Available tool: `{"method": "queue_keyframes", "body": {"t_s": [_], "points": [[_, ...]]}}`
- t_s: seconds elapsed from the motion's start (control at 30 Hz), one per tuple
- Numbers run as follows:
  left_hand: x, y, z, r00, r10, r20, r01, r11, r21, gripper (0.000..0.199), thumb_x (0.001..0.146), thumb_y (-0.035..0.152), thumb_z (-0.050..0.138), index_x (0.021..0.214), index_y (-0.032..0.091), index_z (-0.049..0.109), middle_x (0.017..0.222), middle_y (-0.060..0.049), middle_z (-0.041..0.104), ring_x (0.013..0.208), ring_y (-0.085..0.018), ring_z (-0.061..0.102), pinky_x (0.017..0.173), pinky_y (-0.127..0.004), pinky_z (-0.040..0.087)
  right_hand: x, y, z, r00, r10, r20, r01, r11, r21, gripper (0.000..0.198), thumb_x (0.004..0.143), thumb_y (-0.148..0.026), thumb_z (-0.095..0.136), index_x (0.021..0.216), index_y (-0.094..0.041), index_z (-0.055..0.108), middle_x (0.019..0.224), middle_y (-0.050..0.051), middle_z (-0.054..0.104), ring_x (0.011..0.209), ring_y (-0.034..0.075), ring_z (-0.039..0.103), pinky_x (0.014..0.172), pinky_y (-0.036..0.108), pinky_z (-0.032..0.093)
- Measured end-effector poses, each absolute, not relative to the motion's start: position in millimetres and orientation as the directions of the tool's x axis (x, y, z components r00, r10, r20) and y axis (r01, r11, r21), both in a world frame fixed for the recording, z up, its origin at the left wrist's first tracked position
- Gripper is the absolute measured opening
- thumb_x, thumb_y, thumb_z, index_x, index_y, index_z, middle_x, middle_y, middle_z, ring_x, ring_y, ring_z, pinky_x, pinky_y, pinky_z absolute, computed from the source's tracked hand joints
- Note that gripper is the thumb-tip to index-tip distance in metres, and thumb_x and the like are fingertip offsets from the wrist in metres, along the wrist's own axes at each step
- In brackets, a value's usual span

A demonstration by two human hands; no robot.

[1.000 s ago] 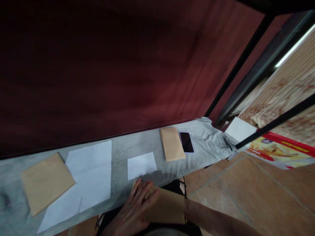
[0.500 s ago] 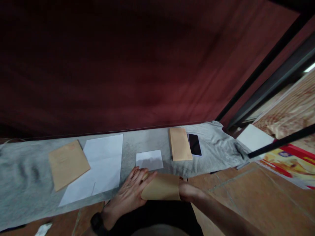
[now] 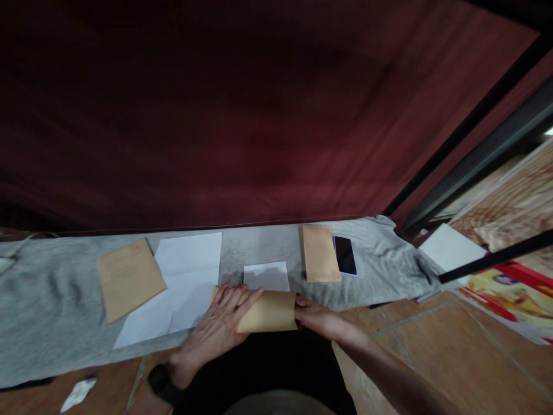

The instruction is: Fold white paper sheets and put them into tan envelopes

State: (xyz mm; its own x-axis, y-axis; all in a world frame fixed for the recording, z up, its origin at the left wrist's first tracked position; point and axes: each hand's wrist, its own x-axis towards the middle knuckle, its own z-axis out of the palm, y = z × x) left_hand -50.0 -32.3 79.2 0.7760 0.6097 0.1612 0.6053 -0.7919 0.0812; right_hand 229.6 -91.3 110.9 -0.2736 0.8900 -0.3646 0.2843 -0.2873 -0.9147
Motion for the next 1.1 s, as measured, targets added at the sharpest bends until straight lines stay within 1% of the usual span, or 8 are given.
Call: {"method": "queue_keyframes", "body": {"t_s": [0.1, 0.17, 0.3, 0.43, 0.6, 0.73, 0.97, 1.1], "points": [[-65, -26, 76, 0.729, 0.660, 0.180, 0.664, -0.746, 0.046, 0.096, 0.076, 0.023, 0.066, 0.160, 0.030, 0.021, 0.139, -0.011, 0.055, 0.129, -0.032, 0.052, 0.118, -0.053, 0.029, 234, -88, 93, -0.223, 0.939, -0.261, 0.107, -0.242, -0.964, 0.036, 0.093, -0.033, 0.058, 0.127, -0.028, 0.067, 0.122, 0.002, 0.071, 0.112, 0.021, 0.066, 0.102, 0.038, 0.051], [-77, -22, 75, 0.700, 0.684, 0.207, 0.693, -0.720, 0.035, 0.093, 0.079, 0.028, 0.065, 0.161, 0.029, 0.020, 0.135, -0.011, 0.057, 0.125, -0.032, 0.055, 0.117, -0.052, 0.030, 235, -84, 75, -0.097, 0.969, -0.227, 0.064, -0.222, -0.973, 0.040, 0.089, -0.031, 0.059, 0.128, -0.026, 0.066, 0.124, 0.005, 0.071, 0.105, 0.022, 0.070, 0.094, 0.037, 0.056], [-102, -19, 73, 0.625, 0.739, 0.253, 0.760, -0.649, 0.018, 0.096, 0.080, 0.036, 0.064, 0.161, 0.023, 0.015, 0.129, -0.013, 0.060, 0.121, -0.033, 0.057, 0.114, -0.052, 0.033, 234, -66, 39, 0.178, 0.982, -0.070, 0.367, -0.132, -0.921, 0.047, 0.087, -0.025, 0.061, 0.134, -0.020, 0.061, 0.120, 0.011, 0.071, 0.087, 0.020, 0.071, 0.082, 0.037, 0.059], [-121, -18, 69, 0.574, 0.777, 0.258, 0.802, -0.597, 0.015, 0.094, 0.083, 0.040, 0.062, 0.161, 0.023, 0.014, 0.128, -0.013, 0.060, 0.120, -0.034, 0.057, 0.113, -0.053, 0.034, 223, -47, 18, 0.291, 0.951, 0.108, 0.743, -0.154, -0.651, 0.048, 0.088, -0.026, 0.066, 0.134, -0.014, 0.059, 0.117, 0.017, 0.069, 0.104, 0.028, 0.069, 0.092, 0.041, 0.056], [-129, -16, 64, 0.543, 0.798, 0.262, 0.827, -0.562, -0.006, 0.093, 0.083, 0.037, 0.062, 0.161, 0.020, 0.014, 0.131, -0.016, 0.057, 0.125, -0.035, 0.055, 0.116, -0.055, 0.030, 199, -32, 7, 0.301, 0.942, 0.148, 0.867, -0.206, -0.454, 0.054, 0.089, -0.034, 0.071, 0.132, -0.005, 0.057, 0.125, 0.028, 0.063, 0.119, 0.038, 0.061, 0.099, 0.048, 0.051], [-136, -11, 62, 0.527, 0.809, 0.260, 0.842, -0.539, -0.029, 0.092, 0.083, 0.035, 0.060, 0.161, 0.020, 0.015, 0.132, -0.017, 0.057, 0.127, -0.036, 0.053, 0.116, -0.057, 0.028, 187, -24, 9, 0.347, 0.931, 0.114, 0.891, -0.289, -0.350, 0.056, 0.083, -0.034, 0.079, 0.128, -0.008, 0.058, 0.128, 0.029, 0.063, 0.118, 0.039, 0.062, 0.098, 0.047, 0.050], [-147, -6, 60, 0.513, 0.820, 0.253, 0.847, -0.531, 0.004, 0.090, 0.085, 0.040, 0.060, 0.161, 0.021, 0.016, 0.136, -0.016, 0.056, 0.130, -0.037, 0.051, 0.117, -0.058, 0.025, 187, -19, 17, 0.401, 0.914, 0.059, 0.862, -0.355, -0.361, 0.037, 0.083, -0.034, 0.078, 0.109, -0.013, 0.063, 0.104, 0.021, 0.071, 0.102, 0.036, 0.068, 0.089, 0.042, 0.052], [-148, -8, 58, 0.507, 0.825, 0.250, 0.850, -0.527, 0.015, 0.091, 0.084, 0.039, 0.061, 0.161, 0.022, 0.017, 0.135, -0.016, 0.056, 0.131, -0.036, 0.050, 0.117, -0.057, 0.026, 193, -24, 15, 0.357, 0.929, 0.098, 0.822, -0.262, -0.505, 0.017, 0.088, -0.025, 0.067, 0.104, -0.019, 0.063, 0.106, 0.016, 0.071, 0.102, 0.030, 0.069, 0.087, 0.036, 0.051]]}}
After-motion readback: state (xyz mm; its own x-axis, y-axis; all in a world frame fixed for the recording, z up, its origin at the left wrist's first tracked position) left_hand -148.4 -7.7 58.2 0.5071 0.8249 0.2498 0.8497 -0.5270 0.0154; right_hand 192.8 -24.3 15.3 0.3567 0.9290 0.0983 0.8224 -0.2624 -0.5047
